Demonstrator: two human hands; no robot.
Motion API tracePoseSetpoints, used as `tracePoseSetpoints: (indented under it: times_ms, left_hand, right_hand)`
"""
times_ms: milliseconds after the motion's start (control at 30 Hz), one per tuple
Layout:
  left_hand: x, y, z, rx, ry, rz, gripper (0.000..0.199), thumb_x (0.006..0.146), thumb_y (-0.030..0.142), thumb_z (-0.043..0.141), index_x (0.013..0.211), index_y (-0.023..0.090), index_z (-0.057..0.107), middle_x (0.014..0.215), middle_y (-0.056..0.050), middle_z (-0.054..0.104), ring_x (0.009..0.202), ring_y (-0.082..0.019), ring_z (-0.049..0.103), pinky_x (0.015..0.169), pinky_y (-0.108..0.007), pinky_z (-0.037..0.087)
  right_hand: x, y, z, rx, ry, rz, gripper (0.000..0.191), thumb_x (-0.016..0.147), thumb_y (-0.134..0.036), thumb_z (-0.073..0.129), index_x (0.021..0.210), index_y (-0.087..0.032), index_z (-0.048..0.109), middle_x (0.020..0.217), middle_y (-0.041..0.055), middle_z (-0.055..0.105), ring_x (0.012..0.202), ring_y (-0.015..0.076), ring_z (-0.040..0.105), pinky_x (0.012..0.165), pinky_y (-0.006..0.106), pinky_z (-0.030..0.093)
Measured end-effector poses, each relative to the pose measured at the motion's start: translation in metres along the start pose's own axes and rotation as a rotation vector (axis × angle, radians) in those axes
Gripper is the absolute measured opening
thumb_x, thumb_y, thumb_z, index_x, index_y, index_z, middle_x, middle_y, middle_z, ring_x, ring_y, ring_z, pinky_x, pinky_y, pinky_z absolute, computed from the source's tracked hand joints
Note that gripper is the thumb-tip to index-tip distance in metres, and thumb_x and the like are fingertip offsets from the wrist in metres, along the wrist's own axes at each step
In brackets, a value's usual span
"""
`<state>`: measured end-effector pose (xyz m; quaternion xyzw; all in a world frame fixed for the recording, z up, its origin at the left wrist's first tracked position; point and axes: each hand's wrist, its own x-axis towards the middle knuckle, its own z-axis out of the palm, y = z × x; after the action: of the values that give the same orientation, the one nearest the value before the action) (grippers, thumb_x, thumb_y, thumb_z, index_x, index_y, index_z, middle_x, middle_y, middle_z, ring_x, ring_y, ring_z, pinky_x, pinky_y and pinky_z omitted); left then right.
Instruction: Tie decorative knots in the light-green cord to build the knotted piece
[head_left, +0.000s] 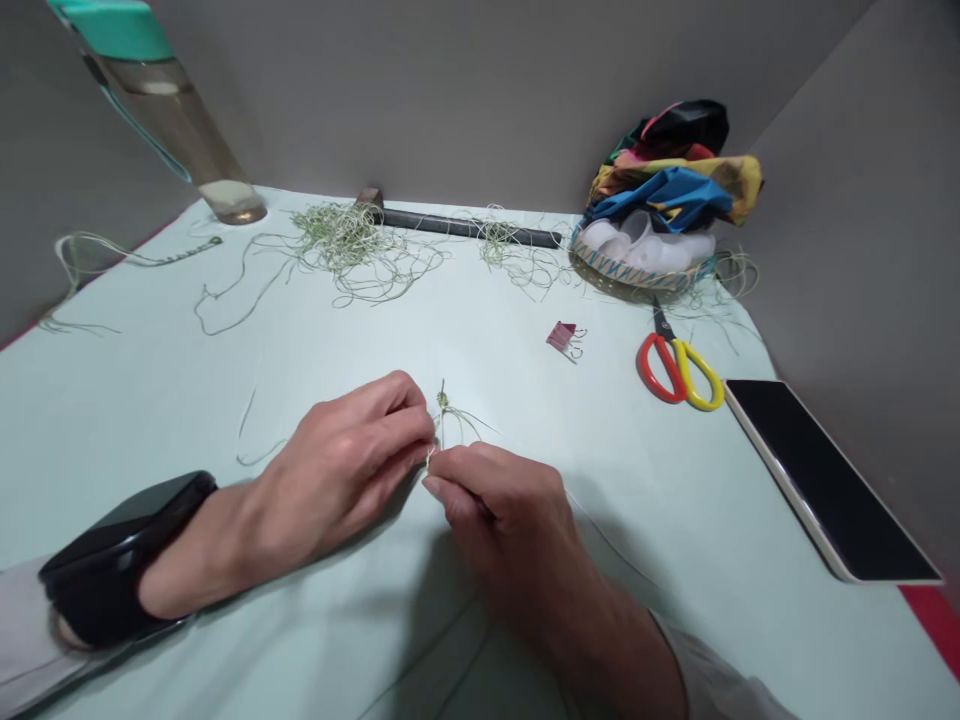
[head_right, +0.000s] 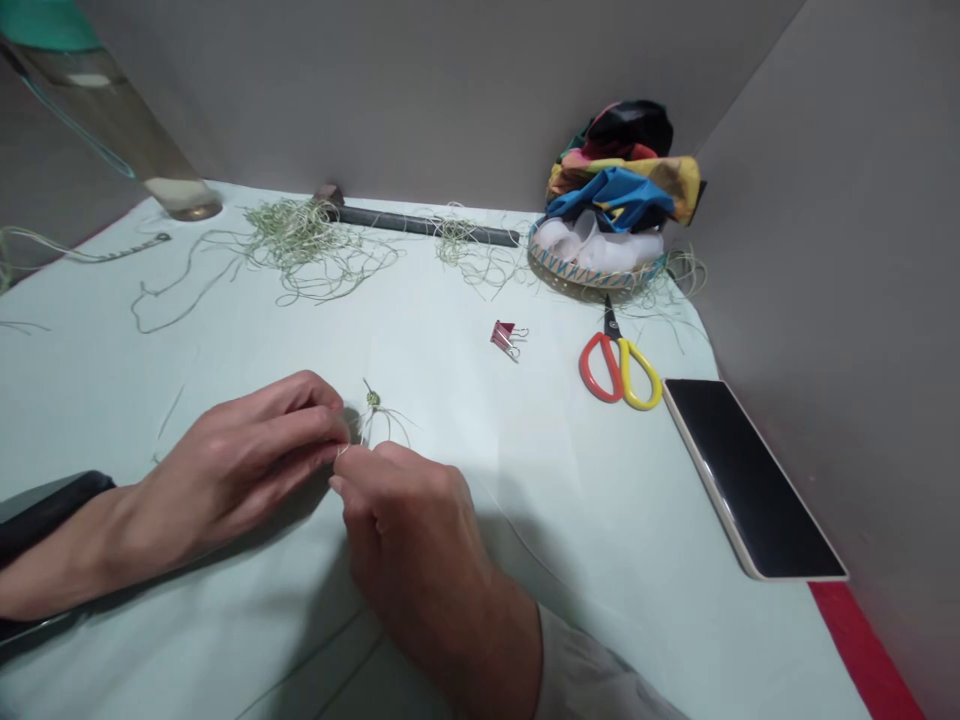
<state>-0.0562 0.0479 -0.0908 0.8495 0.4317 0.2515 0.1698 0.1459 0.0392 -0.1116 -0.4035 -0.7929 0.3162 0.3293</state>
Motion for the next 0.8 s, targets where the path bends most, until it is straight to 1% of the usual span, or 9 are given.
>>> tracePoseSetpoints:
  times_ms: [133, 233, 300, 367, 433, 533, 633, 733, 800]
  left_hand:
    - [-0.0007, 0.0002, 0.0029, 0.033, -0.019, -0.051, 0.03, 0.106, 0.021, 0.043, 0.082, 0.016, 0.062, 0.08, -0.001, 0.051, 0.069, -0.015, 0.047, 0.062, -0.031, 0.037]
    - [0.0013, -0.0013, 0.0034, -0.005, -0.052, -0.076, 0.032, 0.105, 0.022, 0.043, 0.076, 0.018, 0.057, 0.072, 0.001, 0.051, 0.062, -0.014, 0.044, 0.059, -0.03, 0.035]
    - [0.0032, -0.0022, 0.001, -0.062, -0.095, -0.092, 0.034, 0.106, 0.023, 0.042, 0.076, 0.019, 0.058, 0.072, 0.001, 0.055, 0.062, -0.013, 0.048, 0.059, -0.028, 0.038]
    - [0.0048, -0.0032, -0.0026, -0.133, -0.148, -0.112, 0.033, 0.107, 0.022, 0.042, 0.082, 0.019, 0.064, 0.076, 0.001, 0.063, 0.066, -0.013, 0.057, 0.061, -0.025, 0.044]
    - [0.0054, -0.0046, -0.0055, -0.191, -0.173, -0.134, 0.03, 0.107, 0.022, 0.045, 0.089, 0.02, 0.069, 0.083, 0.0, 0.07, 0.07, -0.012, 0.063, 0.064, -0.023, 0.048]
    - [0.0037, -0.0065, -0.0051, -0.215, -0.134, -0.156, 0.028, 0.107, 0.025, 0.05, 0.092, 0.02, 0.073, 0.087, -0.001, 0.072, 0.074, -0.013, 0.066, 0.067, -0.023, 0.049]
    - [0.0006, -0.0061, -0.0006, -0.182, -0.08, -0.161, 0.029, 0.106, 0.029, 0.051, 0.089, 0.019, 0.072, 0.082, -0.002, 0.069, 0.071, -0.014, 0.061, 0.066, -0.027, 0.045]
    - [-0.0007, -0.0034, 0.0029, -0.175, -0.088, -0.178, 0.032, 0.107, 0.03, 0.048, 0.088, 0.018, 0.07, 0.077, -0.002, 0.067, 0.066, -0.014, 0.056, 0.064, -0.029, 0.041]
    - [-0.0001, -0.0018, 0.0031, -0.204, -0.112, -0.203, 0.031, 0.107, 0.03, 0.047, 0.091, 0.018, 0.071, 0.076, -0.001, 0.069, 0.065, -0.014, 0.056, 0.064, -0.029, 0.042]
  right_hand:
    - [-0.0002, 0.0006, 0.0011, -0.008, 0.013, -0.016, 0.031, 0.098, -0.016, 0.048, 0.069, -0.023, 0.041, 0.065, -0.0062, 0.041, 0.059, 0.0112, 0.038, 0.056, 0.028, 0.03]
    - [-0.0006, 0.0011, 0.0023, -0.019, 0.019, -0.025, 0.03, 0.097, -0.014, 0.049, 0.069, -0.023, 0.043, 0.065, -0.0062, 0.039, 0.058, 0.0109, 0.037, 0.055, 0.028, 0.029]
    - [-0.0007, 0.0018, 0.003, -0.028, 0.022, -0.028, 0.03, 0.097, -0.015, 0.05, 0.069, -0.023, 0.042, 0.065, -0.0063, 0.038, 0.058, 0.0106, 0.037, 0.055, 0.028, 0.028]
    - [-0.0008, 0.0025, 0.0034, -0.039, 0.021, -0.03, 0.031, 0.097, -0.015, 0.05, 0.07, -0.023, 0.04, 0.065, -0.0063, 0.037, 0.057, 0.0104, 0.036, 0.054, 0.028, 0.027]
    - [-0.0011, 0.0028, 0.0033, -0.053, 0.013, -0.034, 0.03, 0.096, -0.014, 0.05, 0.07, -0.023, 0.04, 0.064, -0.0063, 0.037, 0.056, 0.0103, 0.036, 0.054, 0.027, 0.027]
    - [-0.0019, 0.0018, 0.0028, -0.081, -0.008, -0.044, 0.029, 0.094, -0.012, 0.048, 0.069, -0.022, 0.039, 0.064, -0.0058, 0.037, 0.056, 0.0101, 0.037, 0.052, 0.028, 0.025]
    - [-0.0024, 0.0005, 0.0028, -0.095, -0.013, -0.048, 0.029, 0.094, -0.011, 0.047, 0.069, -0.022, 0.039, 0.063, -0.0058, 0.037, 0.056, 0.0099, 0.037, 0.052, 0.028, 0.025]
    - [-0.0022, 0.0006, 0.0033, -0.095, -0.003, -0.049, 0.03, 0.096, -0.012, 0.046, 0.069, -0.022, 0.037, 0.063, -0.0063, 0.035, 0.055, 0.0096, 0.035, 0.053, 0.027, 0.025]
    - [-0.0021, 0.0014, 0.0035, -0.095, 0.003, -0.052, 0.031, 0.096, -0.012, 0.047, 0.069, -0.022, 0.037, 0.063, -0.0063, 0.036, 0.056, 0.0096, 0.036, 0.053, 0.027, 0.025]
